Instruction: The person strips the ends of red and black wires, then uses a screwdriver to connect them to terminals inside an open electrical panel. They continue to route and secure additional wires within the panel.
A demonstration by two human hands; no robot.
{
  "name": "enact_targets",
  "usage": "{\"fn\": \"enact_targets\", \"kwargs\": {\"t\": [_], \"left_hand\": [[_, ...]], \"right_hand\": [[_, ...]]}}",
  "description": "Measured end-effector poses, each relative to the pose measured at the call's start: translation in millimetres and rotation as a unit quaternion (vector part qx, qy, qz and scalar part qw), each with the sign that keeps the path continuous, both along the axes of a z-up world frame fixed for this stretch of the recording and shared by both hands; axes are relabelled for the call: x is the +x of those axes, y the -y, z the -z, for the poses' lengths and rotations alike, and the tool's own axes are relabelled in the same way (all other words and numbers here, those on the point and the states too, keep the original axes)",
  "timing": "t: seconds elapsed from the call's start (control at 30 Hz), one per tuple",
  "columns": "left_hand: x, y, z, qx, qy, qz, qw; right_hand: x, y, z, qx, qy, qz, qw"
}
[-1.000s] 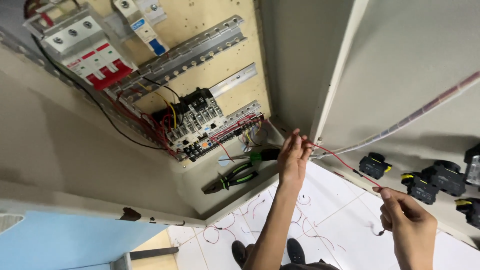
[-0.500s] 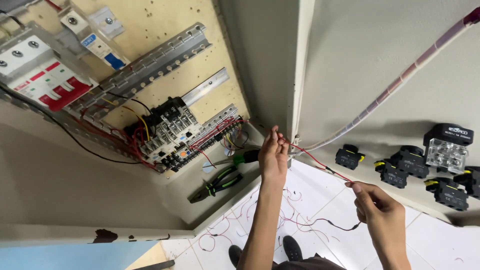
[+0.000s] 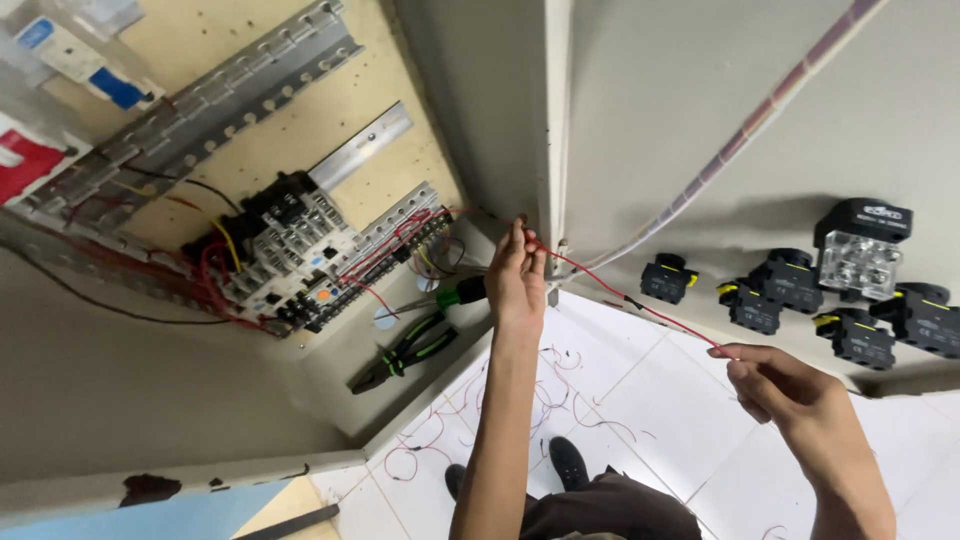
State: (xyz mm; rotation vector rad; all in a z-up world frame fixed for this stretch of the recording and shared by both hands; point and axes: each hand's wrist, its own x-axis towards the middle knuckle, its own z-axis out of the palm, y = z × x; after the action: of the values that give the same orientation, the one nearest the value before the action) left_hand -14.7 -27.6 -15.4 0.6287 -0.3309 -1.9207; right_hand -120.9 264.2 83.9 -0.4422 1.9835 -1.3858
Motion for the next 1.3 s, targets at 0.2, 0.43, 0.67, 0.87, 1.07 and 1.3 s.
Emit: {"fn": "enact_targets", "kwargs": {"t": [0.2, 0.43, 0.67, 0.87, 1.07, 1.3], "left_hand": [[2, -8, 0, -0.027, -0.007, -0.027, 0.999], [4, 0, 0, -0.034, -0.004, -0.004, 0.999], [13, 4, -14, 0.013, 0.004, 0.013, 1.0], [17, 9, -15, 0.025, -0.026, 0.029, 0.999], [44, -2, -15, -0.036, 0.027, 0.039, 0.998], [54, -11, -2, -0.038, 0.017, 0.001, 0.999]], "right_hand": [[4, 7, 19, -0.065, 0.044, 0.026, 0.997], [19, 13, 18, -0.011, 0.002, -0.011, 1.0], [7, 12, 57, 0.051, 0.007, -0.119, 0.992], [-6, 22, 108, 0.196, -0.089, -0.235, 0.948], [28, 69, 51, 0.04, -0.287, -0.225, 0.93], [88, 191, -16, 0.031, -0.378, -0.287, 0.88]]}}
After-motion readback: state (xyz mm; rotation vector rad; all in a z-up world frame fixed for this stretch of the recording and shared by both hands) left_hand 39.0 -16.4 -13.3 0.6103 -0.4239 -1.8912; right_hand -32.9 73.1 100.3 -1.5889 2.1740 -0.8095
